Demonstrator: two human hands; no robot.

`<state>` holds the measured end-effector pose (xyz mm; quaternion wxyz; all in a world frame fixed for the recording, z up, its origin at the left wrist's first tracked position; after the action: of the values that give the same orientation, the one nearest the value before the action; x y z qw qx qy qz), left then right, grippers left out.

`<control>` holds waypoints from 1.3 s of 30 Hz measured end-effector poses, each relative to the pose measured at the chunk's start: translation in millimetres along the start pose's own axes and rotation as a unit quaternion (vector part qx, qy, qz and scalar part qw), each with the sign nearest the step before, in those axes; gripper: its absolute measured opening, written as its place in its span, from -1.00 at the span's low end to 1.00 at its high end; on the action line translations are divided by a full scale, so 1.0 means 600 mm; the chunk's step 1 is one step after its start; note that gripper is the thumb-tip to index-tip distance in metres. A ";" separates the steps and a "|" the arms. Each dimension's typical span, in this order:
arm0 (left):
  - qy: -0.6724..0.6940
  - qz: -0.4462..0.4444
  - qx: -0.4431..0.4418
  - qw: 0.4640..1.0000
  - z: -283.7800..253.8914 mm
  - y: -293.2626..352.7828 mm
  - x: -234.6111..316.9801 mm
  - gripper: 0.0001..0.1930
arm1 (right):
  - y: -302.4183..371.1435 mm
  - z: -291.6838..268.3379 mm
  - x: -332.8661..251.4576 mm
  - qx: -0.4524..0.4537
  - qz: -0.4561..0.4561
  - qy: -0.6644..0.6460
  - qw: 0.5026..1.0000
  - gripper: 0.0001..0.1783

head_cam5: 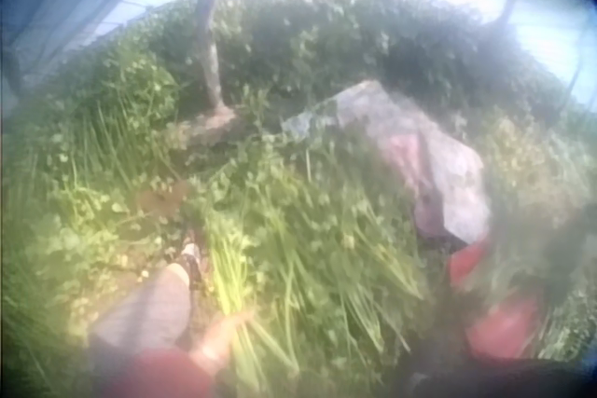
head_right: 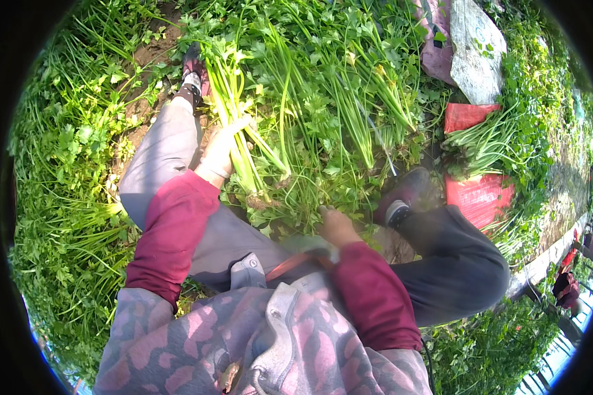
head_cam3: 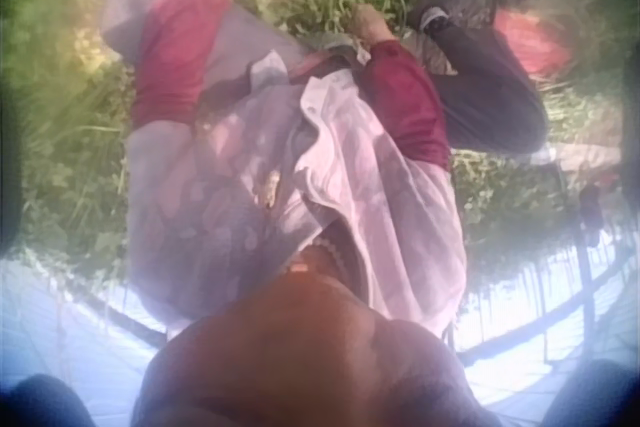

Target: The person sits on the ground and repeatedly picks up bunches of green vegetables, trims the stems and leaves by hand, and places the trimmed portions into a red crate.

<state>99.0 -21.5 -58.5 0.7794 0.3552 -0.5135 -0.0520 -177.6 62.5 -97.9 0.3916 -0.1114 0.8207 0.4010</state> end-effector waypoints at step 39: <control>0.128 -0.130 -0.262 0.948 0.058 0.032 -0.051 -0.53 | 0.036 0.013 -0.150 0.010 0.052 -0.469 0.882 -0.55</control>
<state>50.0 -11.2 -62.2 0.8909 0.2054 -0.3268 -0.2395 -124.1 70.6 -22.7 0.7102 0.1366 0.5497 0.4181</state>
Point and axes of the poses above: each hand's wrist, its own y-axis away from the middle knuckle, its own z-axis out of the palm, x = y × z, the point moved 2 cm from there along -y, towards the middle knuckle, and after that the axes turned 3 degrees about z, right-handed, at the moved point
